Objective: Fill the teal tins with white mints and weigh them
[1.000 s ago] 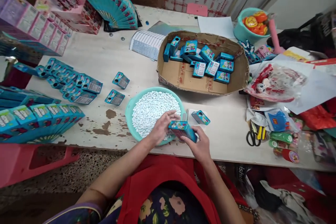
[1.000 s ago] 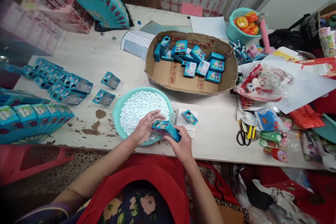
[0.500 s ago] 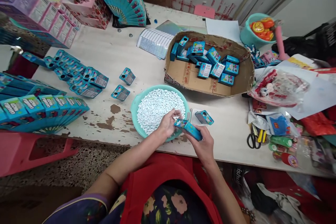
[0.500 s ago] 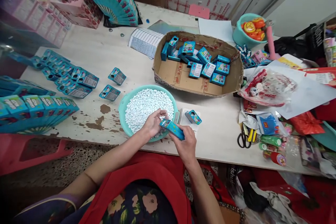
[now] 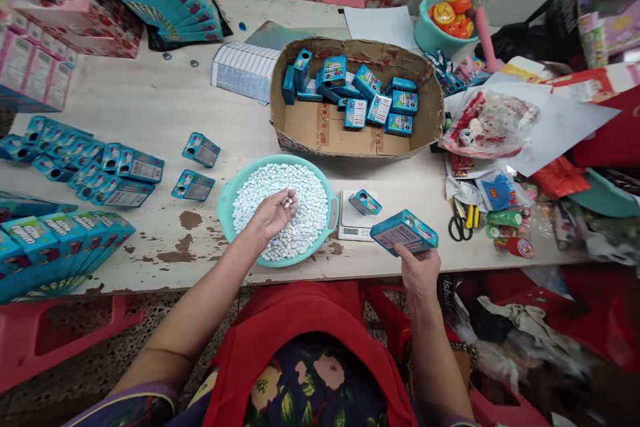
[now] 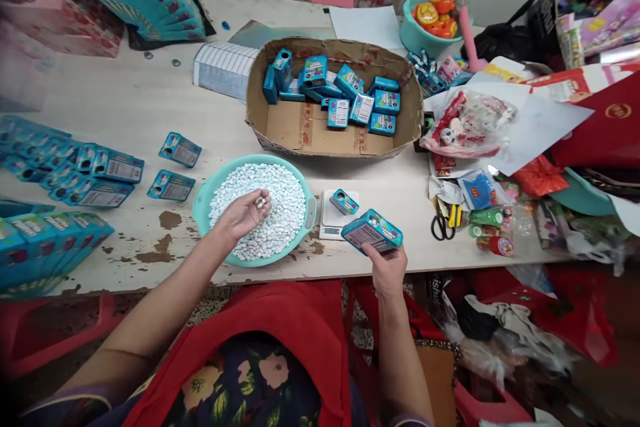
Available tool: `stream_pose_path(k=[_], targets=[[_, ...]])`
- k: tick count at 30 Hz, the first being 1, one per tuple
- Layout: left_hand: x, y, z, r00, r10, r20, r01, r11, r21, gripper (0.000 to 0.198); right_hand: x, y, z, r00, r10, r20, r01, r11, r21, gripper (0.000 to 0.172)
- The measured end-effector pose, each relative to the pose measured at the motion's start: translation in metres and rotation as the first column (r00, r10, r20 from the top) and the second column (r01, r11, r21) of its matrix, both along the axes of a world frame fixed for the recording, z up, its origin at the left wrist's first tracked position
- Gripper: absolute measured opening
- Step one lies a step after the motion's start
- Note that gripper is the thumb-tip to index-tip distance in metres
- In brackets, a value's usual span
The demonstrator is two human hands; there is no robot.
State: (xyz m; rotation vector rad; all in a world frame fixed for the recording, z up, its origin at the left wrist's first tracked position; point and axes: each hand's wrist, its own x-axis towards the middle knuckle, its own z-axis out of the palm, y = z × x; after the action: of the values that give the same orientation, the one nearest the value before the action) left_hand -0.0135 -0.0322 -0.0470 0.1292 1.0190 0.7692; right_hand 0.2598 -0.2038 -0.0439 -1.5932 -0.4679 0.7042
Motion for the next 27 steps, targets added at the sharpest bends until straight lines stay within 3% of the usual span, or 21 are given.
stream_pose_path(k=[2, 6, 9, 12, 17, 21, 25, 27], targets=[[0.001, 0.001, 0.001, 0.990, -0.134, -0.045, 0.136, 0.989, 0.050, 0.018, 0.007, -0.009, -0.003, 0.999, -0.034, 0.033, 0.036, 0.999, -0.039, 0.051], [0.021, 0.000, 0.007, 0.940, -0.275, -0.202, 0.309, 0.936, 0.168, 0.027, 0.012, -0.028, -0.016, 0.995, -0.087, 0.055, 0.089, 0.995, -0.045, 0.050], [0.048, 0.002, 0.007, 0.863, -0.414, -0.290, 0.483, 0.845, 0.231, 0.028, 0.015, -0.040, -0.027, 0.994, -0.104, 0.023, 0.105, 0.992, -0.066, 0.050], [0.080, 0.006, -0.003, 0.783, -0.487, -0.388, 0.609, 0.729, 0.313, 0.023, 0.019, -0.048, -0.037, 0.993, -0.114, -0.022, 0.112, 0.990, -0.087, 0.051], [0.119, 0.014, -0.023, 0.670, -0.433, -0.603, 0.723, 0.565, 0.397, 0.019, 0.023, -0.054, -0.046, 0.995, -0.091, -0.048, 0.084, 0.987, -0.135, 0.050], [0.136, 0.014, -0.033, 0.479, -0.297, -0.826, 0.866, 0.315, 0.389, 0.012, 0.025, -0.053, -0.055, 0.994, -0.095, -0.045, 0.085, 0.980, -0.182, 0.049], [0.146, 0.012, -0.039, 0.373, -0.182, -0.910, 0.915, 0.233, 0.329, 0.012, 0.026, -0.036, -0.066, 0.996, -0.085, 0.000, 0.083, 0.981, -0.173, 0.053], [0.144, 0.016, -0.035, 0.284, -0.086, -0.955, 0.947, 0.180, 0.266, 0.009, 0.025, -0.016, -0.074, 0.997, -0.042, 0.068, 0.055, 0.981, -0.189, 0.053]])
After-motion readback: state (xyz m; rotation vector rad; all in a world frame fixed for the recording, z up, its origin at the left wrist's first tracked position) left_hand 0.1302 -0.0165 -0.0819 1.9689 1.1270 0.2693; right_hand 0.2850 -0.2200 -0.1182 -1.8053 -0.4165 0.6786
